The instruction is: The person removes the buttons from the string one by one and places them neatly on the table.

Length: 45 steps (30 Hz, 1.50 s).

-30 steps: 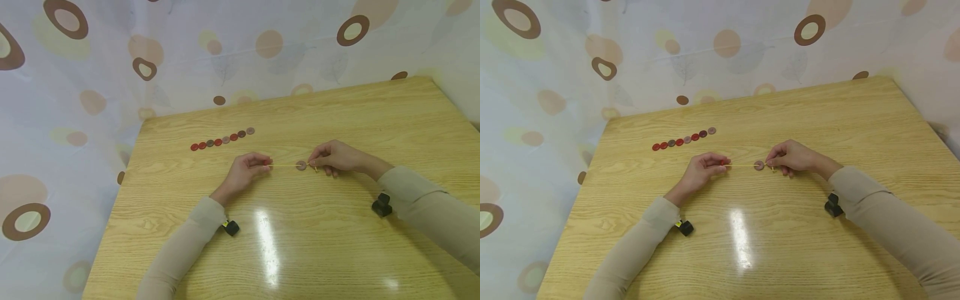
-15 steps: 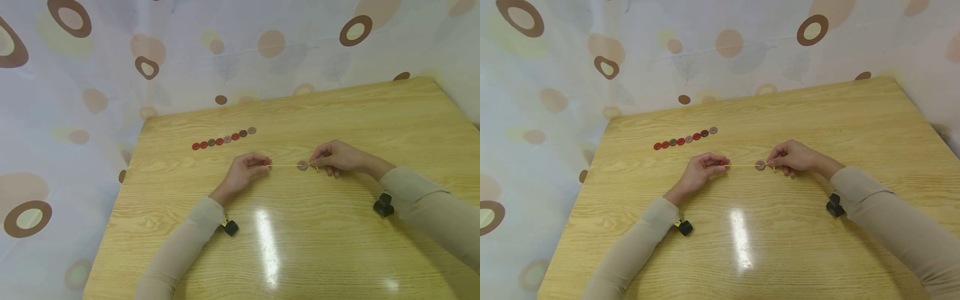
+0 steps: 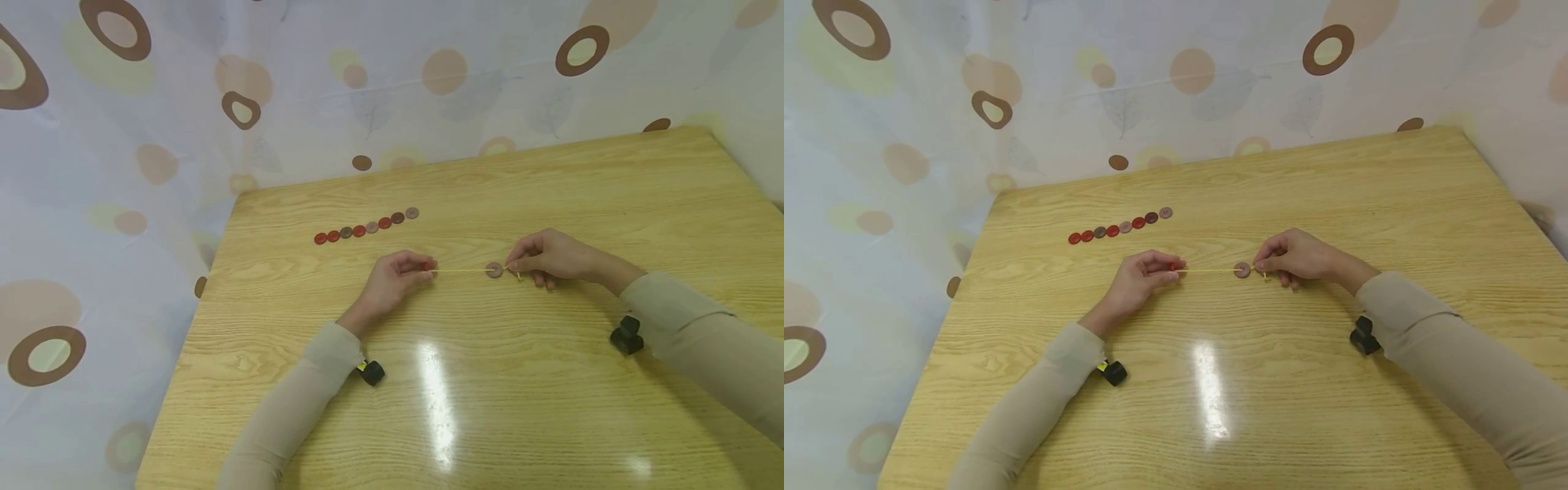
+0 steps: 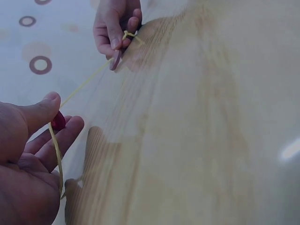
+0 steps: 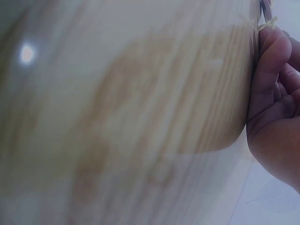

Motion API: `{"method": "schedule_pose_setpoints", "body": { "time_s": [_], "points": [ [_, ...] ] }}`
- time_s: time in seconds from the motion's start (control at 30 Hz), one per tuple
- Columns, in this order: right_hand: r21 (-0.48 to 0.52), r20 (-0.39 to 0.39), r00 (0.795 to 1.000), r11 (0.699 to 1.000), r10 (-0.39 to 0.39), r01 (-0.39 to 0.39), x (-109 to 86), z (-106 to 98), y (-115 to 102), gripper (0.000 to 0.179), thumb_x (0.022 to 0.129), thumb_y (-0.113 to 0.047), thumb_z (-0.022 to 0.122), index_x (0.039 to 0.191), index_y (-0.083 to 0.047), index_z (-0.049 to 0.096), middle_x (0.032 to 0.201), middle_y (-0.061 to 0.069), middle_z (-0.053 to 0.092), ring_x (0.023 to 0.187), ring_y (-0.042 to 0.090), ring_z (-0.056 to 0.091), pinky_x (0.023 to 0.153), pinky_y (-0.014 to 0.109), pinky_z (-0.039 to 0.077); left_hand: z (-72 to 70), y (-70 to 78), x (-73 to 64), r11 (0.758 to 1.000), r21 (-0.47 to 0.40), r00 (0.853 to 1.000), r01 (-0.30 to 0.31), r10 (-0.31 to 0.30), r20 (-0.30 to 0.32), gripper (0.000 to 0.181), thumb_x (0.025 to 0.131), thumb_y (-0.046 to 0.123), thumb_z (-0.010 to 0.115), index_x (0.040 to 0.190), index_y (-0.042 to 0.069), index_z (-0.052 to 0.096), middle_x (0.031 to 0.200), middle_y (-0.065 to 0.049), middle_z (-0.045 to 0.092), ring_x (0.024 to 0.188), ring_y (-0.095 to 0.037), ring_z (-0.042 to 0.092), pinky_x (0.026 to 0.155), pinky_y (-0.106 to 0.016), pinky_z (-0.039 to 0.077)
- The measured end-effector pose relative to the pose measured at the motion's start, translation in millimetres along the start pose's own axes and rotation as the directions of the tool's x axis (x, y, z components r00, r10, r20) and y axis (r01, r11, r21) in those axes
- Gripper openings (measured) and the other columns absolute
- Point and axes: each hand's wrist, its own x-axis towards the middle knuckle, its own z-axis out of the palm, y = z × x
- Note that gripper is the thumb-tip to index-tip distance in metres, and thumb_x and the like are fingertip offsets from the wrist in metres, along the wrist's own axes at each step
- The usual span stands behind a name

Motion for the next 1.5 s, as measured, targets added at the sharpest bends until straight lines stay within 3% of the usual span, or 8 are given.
{"method": "schedule_pose_setpoints", "body": {
  "time_s": [0.9,1.17,1.5],
  "points": [
    [0.008,0.006,1.000,1.000,-0.002,0.002,-1.2,0,-1,0.020,0.100,-0.020,0.066,0.108,-0.001,0.070,0.067,0.011,0.059,0.053,0.015,0.055,0.048,0.031,0.052,-11.1,-2.3,-5.8,0.999,-0.029,0.999,0.015,-0.017,-0.039,0.027,0.090,-0.010,0.069,0.117,-0.009,0.066,0.117,-0.021,0.070,0.107,-0.027,0.070,0.091,-0.035,0.056],
    [0.017,0.012,1.000,1.000,-0.008,0.008,-0.4,0,-1,0.021,0.100,-0.020,0.066,0.108,-0.001,0.070,0.066,0.011,0.060,0.053,0.015,0.055,0.047,0.031,0.052,-14.3,-2.1,-8.5,0.998,-0.049,0.998,0.028,-0.031,-0.053,0.027,0.090,-0.010,0.068,0.116,-0.012,0.065,0.119,-0.025,0.068,0.110,-0.034,0.068,0.091,-0.036,0.056],
    [0.026,0.009,1.000,1.000,-0.002,0.002,0.0,0,0,0.024,0.099,-0.022,0.067,0.108,-0.001,0.070,0.067,0.010,0.060,0.053,0.015,0.055,0.047,0.030,0.052,-17.4,-2.1,-10.8,0.999,-0.035,0.997,0.027,-0.029,-0.067,0.025,0.091,-0.009,0.068,0.116,-0.010,0.065,0.117,-0.022,0.069,0.109,-0.029,0.069,0.092,-0.035,0.055]
  ]
}}
